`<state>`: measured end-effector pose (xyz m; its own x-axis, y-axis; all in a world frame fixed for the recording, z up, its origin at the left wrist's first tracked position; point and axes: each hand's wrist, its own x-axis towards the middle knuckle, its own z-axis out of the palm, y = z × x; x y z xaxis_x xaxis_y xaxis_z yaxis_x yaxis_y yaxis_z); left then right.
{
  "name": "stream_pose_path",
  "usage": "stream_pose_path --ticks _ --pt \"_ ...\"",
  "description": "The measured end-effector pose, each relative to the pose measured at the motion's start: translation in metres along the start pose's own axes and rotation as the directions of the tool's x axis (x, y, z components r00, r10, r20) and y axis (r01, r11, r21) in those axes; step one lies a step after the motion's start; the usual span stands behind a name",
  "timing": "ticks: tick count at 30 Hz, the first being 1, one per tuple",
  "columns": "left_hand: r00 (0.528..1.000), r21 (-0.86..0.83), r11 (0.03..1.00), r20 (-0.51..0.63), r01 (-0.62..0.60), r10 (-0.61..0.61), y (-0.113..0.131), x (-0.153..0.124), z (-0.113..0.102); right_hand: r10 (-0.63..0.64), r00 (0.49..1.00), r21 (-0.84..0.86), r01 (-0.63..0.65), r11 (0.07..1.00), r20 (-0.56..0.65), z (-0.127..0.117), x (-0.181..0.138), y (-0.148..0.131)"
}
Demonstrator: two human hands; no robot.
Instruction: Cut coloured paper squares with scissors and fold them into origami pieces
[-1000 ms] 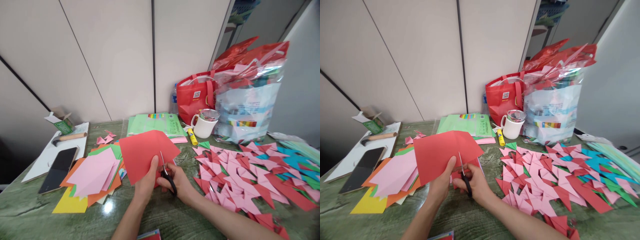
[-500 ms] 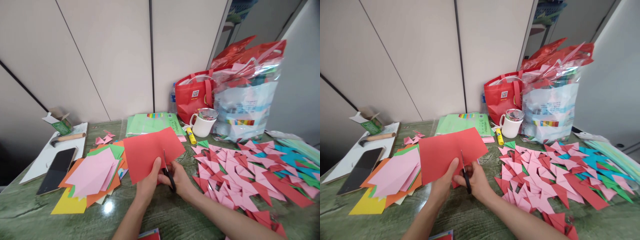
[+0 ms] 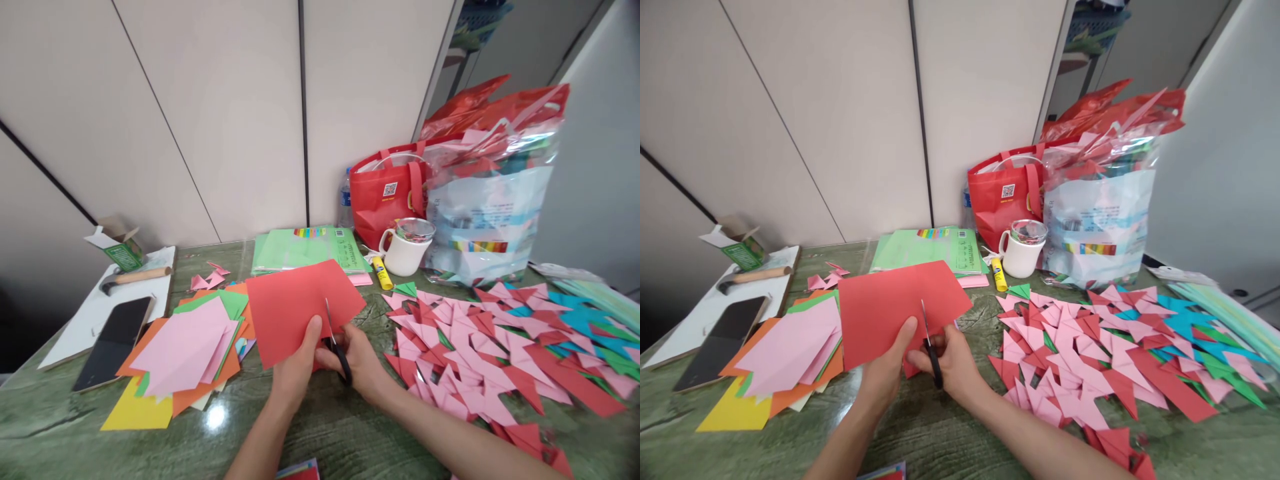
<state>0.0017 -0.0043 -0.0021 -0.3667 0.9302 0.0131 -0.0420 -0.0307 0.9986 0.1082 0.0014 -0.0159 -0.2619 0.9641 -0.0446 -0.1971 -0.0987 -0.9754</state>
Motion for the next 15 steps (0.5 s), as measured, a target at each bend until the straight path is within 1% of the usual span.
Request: stream_pose_path --ticks 5,9,15 --pt "1.000 -0.012 1.000 -0.018 0.012 -0.012 0.003 -0.001 0.001 -0.015 1.000 -0.006 0.015 1.000 -0.008 0.000 0.000 -0.002" --pt "1.000 0.002 1.000 0.016 0.006 -0.006 0.003 -0.001 -0.001 -0.009 1.000 -0.018 0.009 1.000 -0.012 0.002 -0.002 -0.007" --pt "1.000 -0.014 1.000 0.028 0.011 -0.010 0.001 0.001 -0.002 -0.005 1.000 -0.080 0.003 0.997 -0.022 0.003 -0.003 -0.010"
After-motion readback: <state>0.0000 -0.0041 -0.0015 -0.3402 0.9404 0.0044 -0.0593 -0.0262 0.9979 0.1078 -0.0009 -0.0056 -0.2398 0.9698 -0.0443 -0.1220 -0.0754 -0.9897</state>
